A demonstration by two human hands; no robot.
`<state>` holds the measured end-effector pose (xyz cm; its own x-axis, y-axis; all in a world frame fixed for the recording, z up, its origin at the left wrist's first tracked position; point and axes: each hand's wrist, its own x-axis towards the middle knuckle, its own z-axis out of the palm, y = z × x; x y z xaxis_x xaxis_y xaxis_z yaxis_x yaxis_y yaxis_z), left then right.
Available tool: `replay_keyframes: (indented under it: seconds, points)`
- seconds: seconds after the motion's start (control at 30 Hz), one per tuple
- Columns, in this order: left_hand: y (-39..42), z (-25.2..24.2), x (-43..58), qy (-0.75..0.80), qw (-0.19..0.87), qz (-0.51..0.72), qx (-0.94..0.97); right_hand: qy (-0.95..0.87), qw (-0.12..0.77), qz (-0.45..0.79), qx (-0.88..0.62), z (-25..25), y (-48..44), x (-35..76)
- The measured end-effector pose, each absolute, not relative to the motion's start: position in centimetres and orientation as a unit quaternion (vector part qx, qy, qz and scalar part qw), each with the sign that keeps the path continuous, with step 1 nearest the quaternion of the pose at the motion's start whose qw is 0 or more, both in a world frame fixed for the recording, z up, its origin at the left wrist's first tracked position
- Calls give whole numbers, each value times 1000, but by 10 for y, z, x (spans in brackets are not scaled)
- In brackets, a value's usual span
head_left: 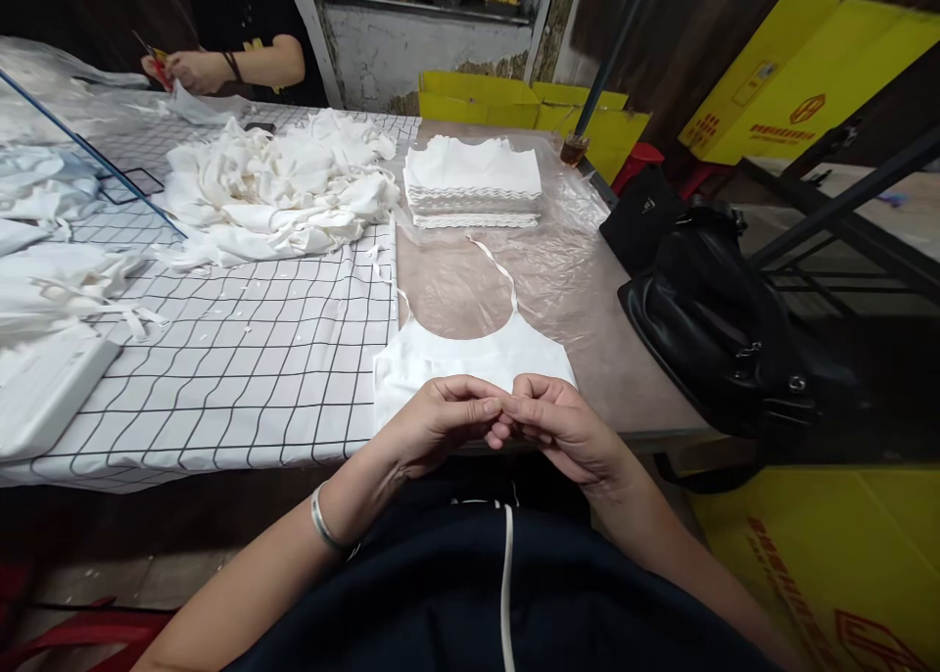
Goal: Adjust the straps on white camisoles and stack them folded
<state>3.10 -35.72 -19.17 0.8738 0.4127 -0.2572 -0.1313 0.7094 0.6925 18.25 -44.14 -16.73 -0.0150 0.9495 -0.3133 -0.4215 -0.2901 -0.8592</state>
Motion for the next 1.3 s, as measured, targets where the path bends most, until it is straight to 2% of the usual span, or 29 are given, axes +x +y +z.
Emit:
replay_keyframes:
  seconds: [0.43, 0.7, 1.3]
  points:
    - [-359, -187, 25, 184, 909, 112, 357, -233, 476, 760, -376, -174, -445, 179]
    - [-365, -188, 25, 185, 915, 150, 325, -209, 519, 752, -348, -173, -447, 167]
    - [-365, -185, 19, 174, 918, 138, 329, -222, 497, 747, -381, -167, -447, 166]
